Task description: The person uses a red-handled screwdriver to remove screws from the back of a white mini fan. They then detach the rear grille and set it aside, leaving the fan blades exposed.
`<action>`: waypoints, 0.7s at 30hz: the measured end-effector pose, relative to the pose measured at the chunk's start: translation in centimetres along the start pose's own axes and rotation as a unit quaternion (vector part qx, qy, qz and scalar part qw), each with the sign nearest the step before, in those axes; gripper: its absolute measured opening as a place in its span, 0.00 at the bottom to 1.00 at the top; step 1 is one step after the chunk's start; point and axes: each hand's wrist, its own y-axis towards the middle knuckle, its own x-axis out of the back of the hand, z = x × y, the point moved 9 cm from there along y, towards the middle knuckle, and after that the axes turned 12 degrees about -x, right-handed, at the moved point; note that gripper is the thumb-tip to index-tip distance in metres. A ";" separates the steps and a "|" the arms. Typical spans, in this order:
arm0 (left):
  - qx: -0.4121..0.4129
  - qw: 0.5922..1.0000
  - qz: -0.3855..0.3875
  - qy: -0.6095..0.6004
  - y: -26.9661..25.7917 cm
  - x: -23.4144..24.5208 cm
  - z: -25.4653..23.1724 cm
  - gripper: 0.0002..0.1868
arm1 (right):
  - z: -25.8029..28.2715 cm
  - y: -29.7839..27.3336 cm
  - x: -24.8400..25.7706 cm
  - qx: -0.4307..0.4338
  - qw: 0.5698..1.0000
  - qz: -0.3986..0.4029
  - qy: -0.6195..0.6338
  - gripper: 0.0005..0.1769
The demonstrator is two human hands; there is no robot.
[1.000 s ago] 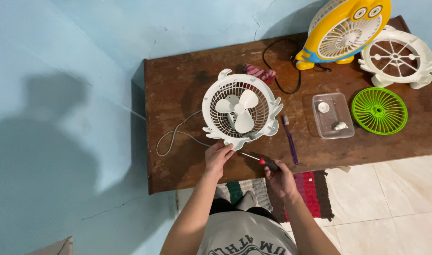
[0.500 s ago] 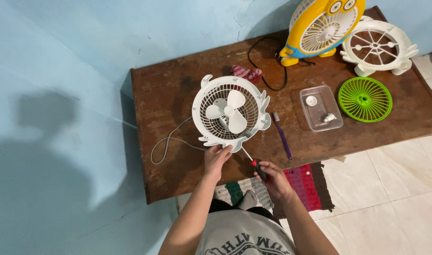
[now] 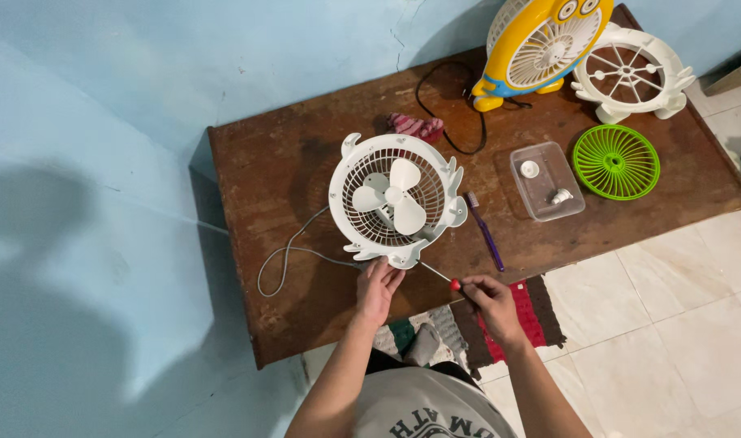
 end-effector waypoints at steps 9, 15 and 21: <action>0.022 0.997 -0.007 -0.079 -0.1 -0.5 1.2 0.47 | 3.3 -1.1 -4.0 0.006 0.996 -0.016 -0.090 0.12; 0.016 0.991 -0.057 -0.121 1.3 3.3 4.1 0.48 | 3.2 -0.7 -4.3 0.033 0.996 -0.001 -0.081 0.11; -0.043 0.995 -0.050 -0.081 2.1 7.9 3.2 0.17 | 3.7 -0.5 -5.7 0.039 0.999 0.020 -0.031 0.11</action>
